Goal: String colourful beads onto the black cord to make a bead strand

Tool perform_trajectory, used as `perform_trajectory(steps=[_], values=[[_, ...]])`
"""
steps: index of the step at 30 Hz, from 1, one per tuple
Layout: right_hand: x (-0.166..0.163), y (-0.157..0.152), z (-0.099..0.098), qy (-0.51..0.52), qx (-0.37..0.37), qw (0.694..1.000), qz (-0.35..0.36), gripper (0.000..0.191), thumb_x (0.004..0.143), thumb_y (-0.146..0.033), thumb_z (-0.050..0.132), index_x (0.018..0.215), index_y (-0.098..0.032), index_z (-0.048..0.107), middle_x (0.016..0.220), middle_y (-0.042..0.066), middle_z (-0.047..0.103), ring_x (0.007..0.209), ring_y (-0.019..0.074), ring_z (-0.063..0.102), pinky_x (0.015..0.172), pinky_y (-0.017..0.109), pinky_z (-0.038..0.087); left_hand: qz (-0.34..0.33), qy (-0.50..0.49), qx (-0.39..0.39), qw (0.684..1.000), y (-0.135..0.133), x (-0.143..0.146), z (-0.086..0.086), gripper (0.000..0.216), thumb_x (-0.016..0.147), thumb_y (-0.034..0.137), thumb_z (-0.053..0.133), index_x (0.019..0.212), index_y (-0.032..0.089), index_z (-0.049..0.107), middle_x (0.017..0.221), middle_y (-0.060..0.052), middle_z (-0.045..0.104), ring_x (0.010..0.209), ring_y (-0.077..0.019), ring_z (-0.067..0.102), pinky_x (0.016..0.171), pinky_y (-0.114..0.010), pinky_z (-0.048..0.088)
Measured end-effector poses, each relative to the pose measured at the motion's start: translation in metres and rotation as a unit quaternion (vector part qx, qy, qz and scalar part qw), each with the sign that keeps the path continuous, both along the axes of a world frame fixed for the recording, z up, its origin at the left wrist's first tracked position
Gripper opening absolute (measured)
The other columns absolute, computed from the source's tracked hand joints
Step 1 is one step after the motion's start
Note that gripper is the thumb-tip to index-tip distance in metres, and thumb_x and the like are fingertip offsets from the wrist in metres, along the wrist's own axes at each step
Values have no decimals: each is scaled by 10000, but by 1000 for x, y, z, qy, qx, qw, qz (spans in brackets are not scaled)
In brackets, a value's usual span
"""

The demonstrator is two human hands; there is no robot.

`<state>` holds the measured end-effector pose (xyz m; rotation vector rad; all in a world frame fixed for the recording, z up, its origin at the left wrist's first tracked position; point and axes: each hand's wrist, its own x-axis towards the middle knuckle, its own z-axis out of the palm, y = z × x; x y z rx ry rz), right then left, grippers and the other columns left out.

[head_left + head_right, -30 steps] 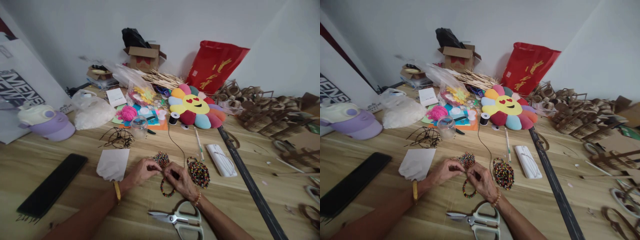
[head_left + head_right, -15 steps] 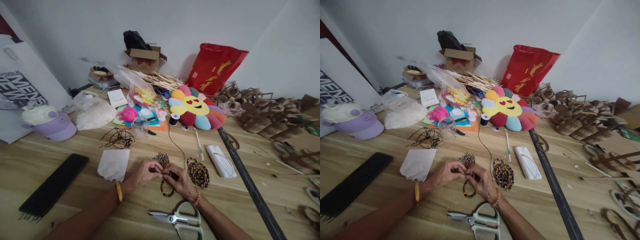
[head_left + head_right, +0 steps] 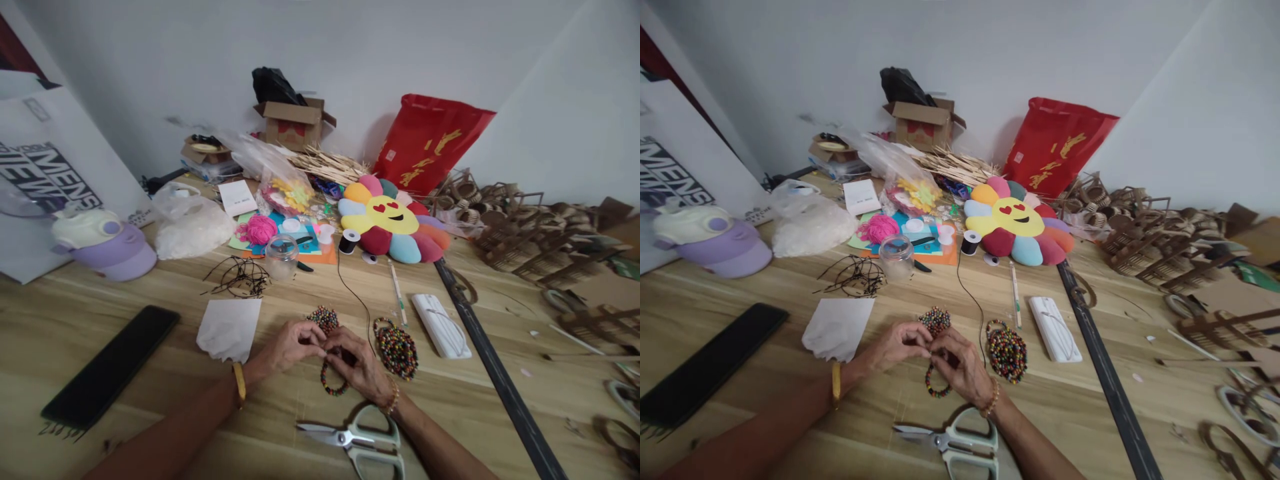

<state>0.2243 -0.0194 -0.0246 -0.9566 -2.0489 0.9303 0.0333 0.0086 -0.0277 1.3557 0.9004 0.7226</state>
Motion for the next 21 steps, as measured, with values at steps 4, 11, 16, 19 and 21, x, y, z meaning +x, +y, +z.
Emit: perform_trajectory(steps=[4, 11, 16, 19, 21], values=[[-1, 0, 2, -10, 11, 1000, -24, 15, 833, -189, 567, 836, -197, 580, 866, 55, 602, 825, 186, 586, 716, 284, 475, 9, -6, -1, 1000, 1, -3, 5, 232, 623, 230, 752, 819, 132, 676, 619, 15, 623, 593, -109, 539, 588, -218, 400], [-2, -3, 4, -25, 1, 999, -27, 160, 851, -263, 557, 718, -179, 530, 765, 34, 567, 711, 155, 543, 658, 260, 436, -14, -82, -21, 996, 3, -8, 7, 292, 620, 247, 773, 879, 147, 683, 615, 33, 606, 585, -95, 525, 589, -205, 403], [1, -2, 7, -4, -54, 996, -75, 228, 939, -319, 439, 811, -166, 551, 759, 32, 570, 699, 147, 528, 649, 257, 426, -11, -89, -20, 996, 3, -8, 3, 305, 636, 282, 777, 891, 145, 682, 628, 28, 609, 601, -101, 531, 616, -215, 412], [1, -2, 7, 10, -72, 995, -66, 162, 914, -313, 498, 897, -167, 567, 760, 26, 589, 642, 132, 519, 585, 236, 414, -12, -77, -2, 997, 3, -7, 1, 300, 642, 279, 774, 893, 144, 684, 636, 26, 609, 614, -105, 534, 630, -219, 413], [1, -4, 5, 19, -86, 995, -44, 153, 886, -297, 551, 976, -175, 568, 752, 20, 606, 611, 126, 524, 558, 227, 414, -13, -63, 5, 998, 2, -6, 1, 284, 646, 275, 770, 882, 144, 684, 663, 17, 621, 637, -112, 546, 641, -222, 417]])
